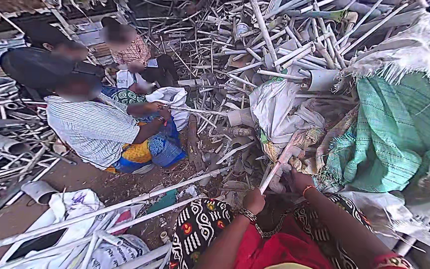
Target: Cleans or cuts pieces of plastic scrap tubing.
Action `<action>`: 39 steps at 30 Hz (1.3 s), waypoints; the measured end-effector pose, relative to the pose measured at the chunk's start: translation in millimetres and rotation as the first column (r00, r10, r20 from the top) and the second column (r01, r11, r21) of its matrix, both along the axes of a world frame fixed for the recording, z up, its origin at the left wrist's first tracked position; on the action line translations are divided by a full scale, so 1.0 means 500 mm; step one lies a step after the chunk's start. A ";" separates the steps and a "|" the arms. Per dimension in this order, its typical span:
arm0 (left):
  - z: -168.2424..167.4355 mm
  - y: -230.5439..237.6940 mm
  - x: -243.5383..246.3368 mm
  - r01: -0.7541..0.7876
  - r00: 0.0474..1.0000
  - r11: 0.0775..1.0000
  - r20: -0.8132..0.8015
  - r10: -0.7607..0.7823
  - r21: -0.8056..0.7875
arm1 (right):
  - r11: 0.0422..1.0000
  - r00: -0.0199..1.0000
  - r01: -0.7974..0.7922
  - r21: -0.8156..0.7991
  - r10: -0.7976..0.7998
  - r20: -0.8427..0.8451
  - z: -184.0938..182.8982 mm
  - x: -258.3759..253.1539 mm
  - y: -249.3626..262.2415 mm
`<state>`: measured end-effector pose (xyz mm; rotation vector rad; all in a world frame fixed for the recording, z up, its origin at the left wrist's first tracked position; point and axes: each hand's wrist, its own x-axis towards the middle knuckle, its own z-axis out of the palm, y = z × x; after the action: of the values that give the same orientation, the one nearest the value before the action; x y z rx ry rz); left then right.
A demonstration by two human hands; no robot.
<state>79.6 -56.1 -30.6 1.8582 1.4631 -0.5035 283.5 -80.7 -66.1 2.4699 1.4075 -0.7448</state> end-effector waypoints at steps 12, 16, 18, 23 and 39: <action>0.012 0.031 -0.013 -0.006 0.993 1.000 0.118 0.009 -0.030 | 0.995 0.995 -0.102 0.012 0.102 0.001 0.048 -0.086 -0.014; -0.006 0.034 -0.008 0.000 0.996 1.000 0.091 0.002 -0.021 | 0.995 0.995 -0.095 -0.008 0.095 0.027 0.059 -0.047 0.030; -0.004 0.029 -0.006 0.002 0.997 1.000 0.077 -0.002 -0.007 | 0.999 0.999 -0.048 0.002 0.048 0.020 0.062 -0.041 0.046; 0.010 0.034 -0.030 -0.011 0.997 1.000 0.078 0.012 -0.013 | 0.985 0.985 -0.173 -0.008 0.173 -0.021 0.073 -0.117 -0.005; -0.009 0.035 -0.037 -0.014 0.994 1.000 0.106 0.014 -0.006 | 0.980 0.955 -0.197 -0.005 0.191 -0.226 0.066 -0.107 0.020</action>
<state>61.3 -38.6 -35.2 1.8410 1.4025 -0.3956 230.0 -70.5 -33.1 2.2407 1.6759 -1.0159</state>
